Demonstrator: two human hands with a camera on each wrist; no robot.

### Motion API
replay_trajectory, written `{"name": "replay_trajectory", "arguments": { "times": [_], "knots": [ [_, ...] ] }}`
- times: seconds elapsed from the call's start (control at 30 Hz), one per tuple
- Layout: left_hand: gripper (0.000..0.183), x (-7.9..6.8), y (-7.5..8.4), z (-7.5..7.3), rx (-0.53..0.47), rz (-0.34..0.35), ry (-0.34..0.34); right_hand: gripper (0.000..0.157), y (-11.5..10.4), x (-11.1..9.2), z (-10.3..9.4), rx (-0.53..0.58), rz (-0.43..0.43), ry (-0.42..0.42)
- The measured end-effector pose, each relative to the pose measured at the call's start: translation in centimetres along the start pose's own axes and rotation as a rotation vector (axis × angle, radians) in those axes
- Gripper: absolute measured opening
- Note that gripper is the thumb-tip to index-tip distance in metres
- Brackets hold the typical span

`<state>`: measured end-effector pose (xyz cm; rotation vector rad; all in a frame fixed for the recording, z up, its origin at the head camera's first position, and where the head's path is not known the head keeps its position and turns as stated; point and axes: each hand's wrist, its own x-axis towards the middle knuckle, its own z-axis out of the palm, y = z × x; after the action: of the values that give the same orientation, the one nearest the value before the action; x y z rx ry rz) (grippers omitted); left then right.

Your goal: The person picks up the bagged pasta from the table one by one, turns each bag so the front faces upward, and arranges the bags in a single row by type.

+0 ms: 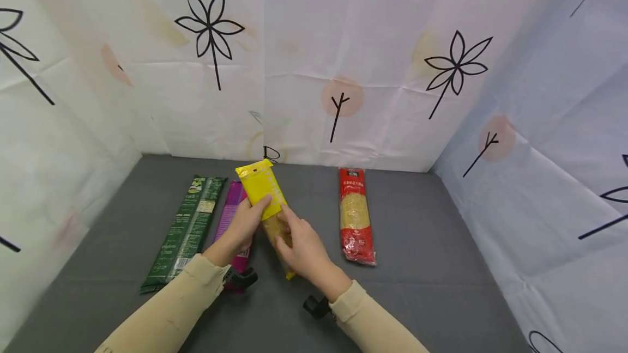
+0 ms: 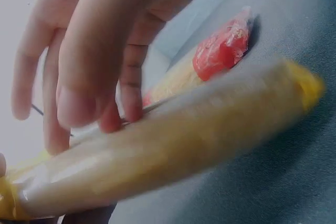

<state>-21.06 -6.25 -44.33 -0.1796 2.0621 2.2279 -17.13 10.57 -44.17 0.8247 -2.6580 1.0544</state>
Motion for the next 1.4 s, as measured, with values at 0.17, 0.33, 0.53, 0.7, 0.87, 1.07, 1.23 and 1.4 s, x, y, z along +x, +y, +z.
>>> {"name": "replay_trajectory", "arguments": {
  "times": [0.17, 0.33, 0.53, 0.7, 0.87, 1.07, 1.23, 1.4],
  "knots": [
    [0.049, 0.1, -0.5, -0.2, 0.0, -0.013, 0.021, 0.069, 0.9, -0.3, -0.1, 0.196, 0.102, -0.022],
    [0.051, 0.2, -0.5, -0.5, -0.019, -0.025, -0.002, 0.067, 1.9, -0.5, -0.5, 0.219, 0.223, -0.047],
    [0.051, 0.3, -0.1, -0.7, -0.036, -0.003, -0.056, 0.062, 2.9, -0.9, -0.7, 0.457, 0.42, -0.224],
    [0.047, 0.4, -0.5, -0.4, 0.075, 0.016, -0.038, 0.048, 1.9, -1.1, -1.2, 0.698, 0.509, -0.302],
    [0.045, 0.5, -1.1, -0.2, 0.221, 0.026, -0.083, 0.043, 2.7, -1.3, -0.2, 0.731, 0.534, -0.204],
    [0.068, 0.0, -2.7, 0.8, 0.262, 0.048, -0.185, 0.037, 3.3, -1.0, -0.2, 0.695, 0.529, -0.033],
    [0.073, -0.7, -4.0, 2.1, 0.273, 0.033, -0.264, 0.037, 4.2, -0.7, -0.2, 0.741, 0.608, 0.045],
    [0.073, -1.3, -5.1, 2.9, 0.316, 0.052, -0.324, 0.035, 5.3, -0.5, 0.0, 0.691, 0.677, 0.095]
  ]
}}
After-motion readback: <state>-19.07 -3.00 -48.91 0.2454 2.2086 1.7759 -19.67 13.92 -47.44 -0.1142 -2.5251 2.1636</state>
